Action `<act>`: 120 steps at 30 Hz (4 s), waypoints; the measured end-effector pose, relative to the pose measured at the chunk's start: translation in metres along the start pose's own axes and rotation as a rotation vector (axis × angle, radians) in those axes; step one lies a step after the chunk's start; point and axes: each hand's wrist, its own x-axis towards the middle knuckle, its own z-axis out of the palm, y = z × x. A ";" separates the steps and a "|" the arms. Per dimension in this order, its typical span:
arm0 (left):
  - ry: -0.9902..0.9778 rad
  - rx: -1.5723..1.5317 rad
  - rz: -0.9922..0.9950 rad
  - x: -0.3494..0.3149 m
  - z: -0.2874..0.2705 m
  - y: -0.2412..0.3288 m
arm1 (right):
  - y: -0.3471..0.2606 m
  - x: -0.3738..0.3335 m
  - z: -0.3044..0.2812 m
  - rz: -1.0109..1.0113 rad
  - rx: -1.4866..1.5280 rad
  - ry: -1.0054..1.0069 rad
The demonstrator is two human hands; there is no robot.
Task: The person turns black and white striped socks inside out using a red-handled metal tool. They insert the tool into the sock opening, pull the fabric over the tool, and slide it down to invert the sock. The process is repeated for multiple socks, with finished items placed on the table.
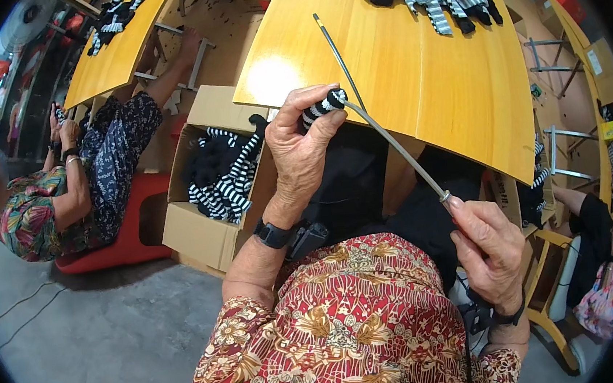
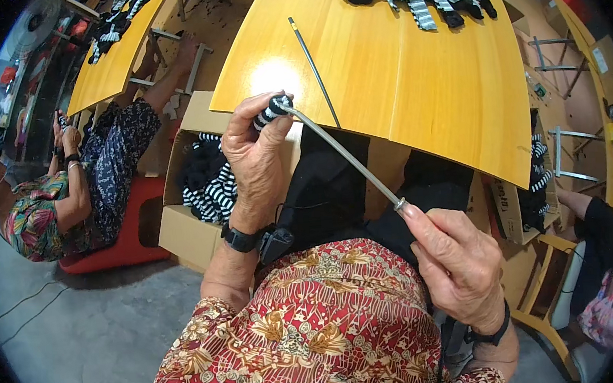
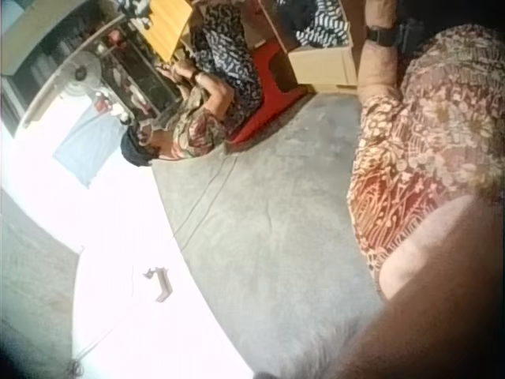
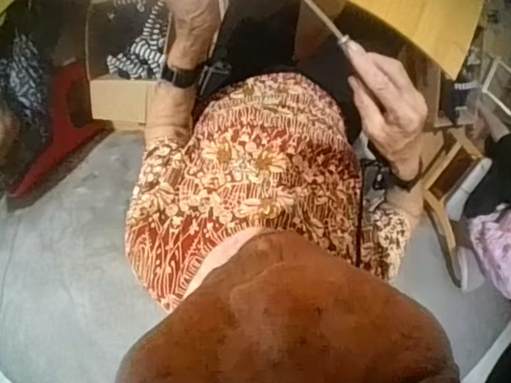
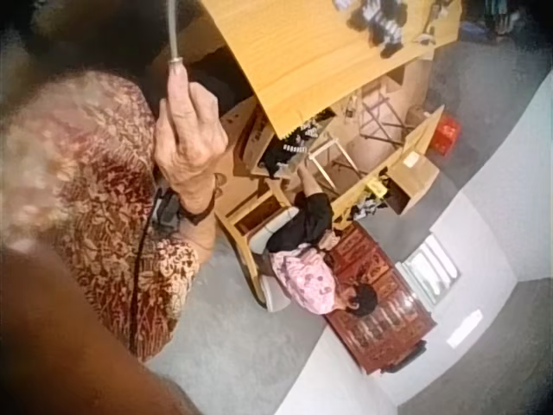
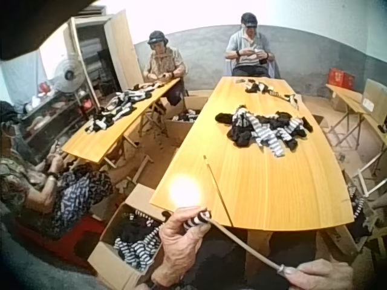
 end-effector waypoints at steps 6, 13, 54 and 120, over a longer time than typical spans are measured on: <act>0.023 0.106 0.050 -0.004 0.007 0.001 | -0.005 -0.008 0.038 -0.048 -0.061 0.116; -0.097 -0.428 -0.254 -0.003 0.004 0.013 | 0.010 -0.007 0.011 0.020 -0.161 0.260; -0.538 -0.773 -0.597 0.004 -0.014 -0.010 | 0.051 0.013 -0.029 0.550 0.689 -0.356; -0.441 -0.361 -0.332 -0.003 -0.025 0.000 | 0.055 -0.019 -0.028 0.628 0.985 -0.279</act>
